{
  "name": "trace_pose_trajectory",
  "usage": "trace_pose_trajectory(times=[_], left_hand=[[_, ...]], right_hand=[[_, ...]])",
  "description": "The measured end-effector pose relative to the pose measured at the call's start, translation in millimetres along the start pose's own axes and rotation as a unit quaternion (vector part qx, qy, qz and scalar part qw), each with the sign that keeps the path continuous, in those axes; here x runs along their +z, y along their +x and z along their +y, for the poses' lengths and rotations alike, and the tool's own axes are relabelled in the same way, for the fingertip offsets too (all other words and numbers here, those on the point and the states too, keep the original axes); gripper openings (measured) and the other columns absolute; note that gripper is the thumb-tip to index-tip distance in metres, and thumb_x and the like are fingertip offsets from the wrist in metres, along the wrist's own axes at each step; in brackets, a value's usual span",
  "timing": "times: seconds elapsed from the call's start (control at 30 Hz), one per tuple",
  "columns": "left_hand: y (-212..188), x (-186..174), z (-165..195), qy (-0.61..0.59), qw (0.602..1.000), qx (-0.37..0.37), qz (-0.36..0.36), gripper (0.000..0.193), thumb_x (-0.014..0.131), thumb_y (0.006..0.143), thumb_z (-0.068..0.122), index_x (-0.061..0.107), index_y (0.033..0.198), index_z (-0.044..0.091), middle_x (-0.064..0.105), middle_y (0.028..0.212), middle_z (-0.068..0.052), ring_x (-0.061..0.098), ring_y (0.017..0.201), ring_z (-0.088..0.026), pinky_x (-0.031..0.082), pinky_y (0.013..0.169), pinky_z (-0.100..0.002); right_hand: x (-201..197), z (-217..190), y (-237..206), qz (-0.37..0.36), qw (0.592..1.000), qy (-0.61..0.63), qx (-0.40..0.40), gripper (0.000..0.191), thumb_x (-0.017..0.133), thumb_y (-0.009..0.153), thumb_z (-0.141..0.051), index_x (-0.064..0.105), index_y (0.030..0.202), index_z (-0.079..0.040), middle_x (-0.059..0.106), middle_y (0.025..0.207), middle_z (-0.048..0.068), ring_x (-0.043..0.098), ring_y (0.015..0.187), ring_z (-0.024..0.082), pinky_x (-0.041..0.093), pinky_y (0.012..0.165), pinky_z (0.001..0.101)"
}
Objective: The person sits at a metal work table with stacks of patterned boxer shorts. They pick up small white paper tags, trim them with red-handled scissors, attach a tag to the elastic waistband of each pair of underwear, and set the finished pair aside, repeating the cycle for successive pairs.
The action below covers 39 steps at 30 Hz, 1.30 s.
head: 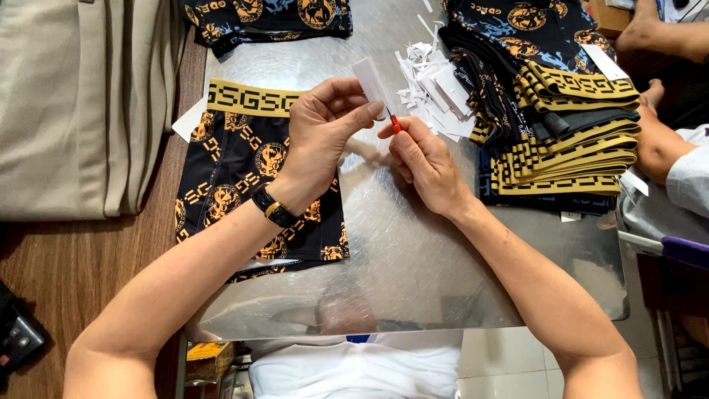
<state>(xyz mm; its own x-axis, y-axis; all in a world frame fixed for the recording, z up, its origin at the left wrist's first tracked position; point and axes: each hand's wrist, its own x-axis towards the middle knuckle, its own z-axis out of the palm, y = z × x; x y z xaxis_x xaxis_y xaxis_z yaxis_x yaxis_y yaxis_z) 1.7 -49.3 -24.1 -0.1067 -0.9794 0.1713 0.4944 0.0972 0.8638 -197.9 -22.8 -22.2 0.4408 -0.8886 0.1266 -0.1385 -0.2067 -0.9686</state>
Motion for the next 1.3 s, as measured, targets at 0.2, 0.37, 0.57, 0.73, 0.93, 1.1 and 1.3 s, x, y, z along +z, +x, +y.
trace_pose_trajectory(times=[0.2, 0.37, 0.57, 0.73, 0.93, 1.1, 1.3], left_hand=[[-3.3, -5.6, -5.0, 0.008, 1.0, 0.0, -0.003, 0.024, 0.079, 0.094, 0.003, 0.068, 0.115, -0.003, 0.075, 0.103, -0.01, 0.072, 0.089, -0.011, 0.062, 0.081, -0.024], [-7.6, -8.6, -1.7, 0.008, 1.0, -0.016, -0.009, 0.025, 0.076, 0.093, 0.003, 0.066, 0.115, -0.003, 0.075, 0.103, -0.012, 0.074, 0.089, -0.013, 0.067, 0.069, -0.025], [-11.1, -11.6, -0.1, -0.013, 0.999, -0.031, -0.021, 0.025, 0.075, 0.094, 0.002, 0.065, 0.116, -0.005, 0.074, 0.103, -0.015, 0.075, 0.091, -0.016, 0.069, 0.064, -0.03], [-12.0, -16.4, -2.0, -0.008, 0.999, -0.035, -0.022, 0.024, 0.074, 0.094, 0.002, 0.065, 0.115, -0.005, 0.075, 0.104, -0.015, 0.076, 0.091, -0.017, 0.069, 0.065, -0.03], [-12.6, -22.7, -4.8, -0.013, 0.999, -0.038, -0.023, 0.024, 0.074, 0.095, 0.002, 0.065, 0.116, -0.005, 0.075, 0.104, -0.015, 0.074, 0.09, -0.016, 0.069, 0.066, -0.03], [-13.1, -25.6, -3.9, 0.001, 1.0, -0.024, -0.017, 0.024, 0.076, 0.096, 0.0, 0.066, 0.117, -0.005, 0.075, 0.105, -0.015, 0.074, 0.09, -0.015, 0.066, 0.071, -0.028], [-15.5, -30.3, -1.8, -0.002, 0.999, -0.039, -0.026, 0.022, 0.075, 0.094, 0.002, 0.066, 0.113, -0.005, 0.076, 0.102, -0.015, 0.075, 0.089, -0.015, 0.067, 0.066, -0.028]], right_hand=[[5.5, 5.7, -0.8, 0.01, 1.0, -0.012, 0.009, 0.033, 0.041, 0.115, -0.034, 0.058, 0.124, -0.007, 0.044, 0.073, -0.007, 0.039, 0.062, 0.003, 0.035, 0.054, 0.0197], [10.2, 12.1, 0.0, 0.004, 1.0, -0.014, -0.005, 0.036, 0.04, 0.114, -0.039, 0.057, 0.123, -0.009, 0.041, 0.069, -0.009, 0.037, 0.059, 0.001, 0.033, 0.052, 0.0192], [14.9, 18.3, -0.4, 0.009, 0.999, -0.032, -0.003, 0.035, 0.04, 0.114, -0.04, 0.057, 0.12, -0.01, 0.042, 0.071, -0.009, 0.037, 0.061, 0.001, 0.035, 0.053, 0.0189], [17.9, 21.9, 0.4, 0.009, 0.999, -0.03, -0.002, 0.036, 0.04, 0.114, -0.041, 0.057, 0.119, -0.01, 0.042, 0.071, -0.009, 0.037, 0.06, 0.002, 0.034, 0.053, 0.019], [23.5, 24.1, 2.3, 0.012, 1.0, -0.024, -0.003, 0.034, 0.04, 0.114, -0.039, 0.057, 0.116, -0.01, 0.042, 0.072, -0.008, 0.037, 0.061, 0.002, 0.034, 0.054, 0.0195], [27.5, 25.1, 2.9, 0.034, 0.999, -0.002, 0.009, 0.031, 0.045, 0.113, -0.036, 0.058, 0.114, -0.008, 0.043, 0.073, -0.008, 0.036, 0.062, 0.002, 0.032, 0.054, 0.02], [32.6, 30.0, 4.8, 0.036, 0.999, -0.003, -0.006, 0.03, 0.045, 0.114, -0.034, 0.059, 0.112, -0.007, 0.043, 0.074, -0.008, 0.037, 0.063, 0.002, 0.034, 0.054, 0.0201]])
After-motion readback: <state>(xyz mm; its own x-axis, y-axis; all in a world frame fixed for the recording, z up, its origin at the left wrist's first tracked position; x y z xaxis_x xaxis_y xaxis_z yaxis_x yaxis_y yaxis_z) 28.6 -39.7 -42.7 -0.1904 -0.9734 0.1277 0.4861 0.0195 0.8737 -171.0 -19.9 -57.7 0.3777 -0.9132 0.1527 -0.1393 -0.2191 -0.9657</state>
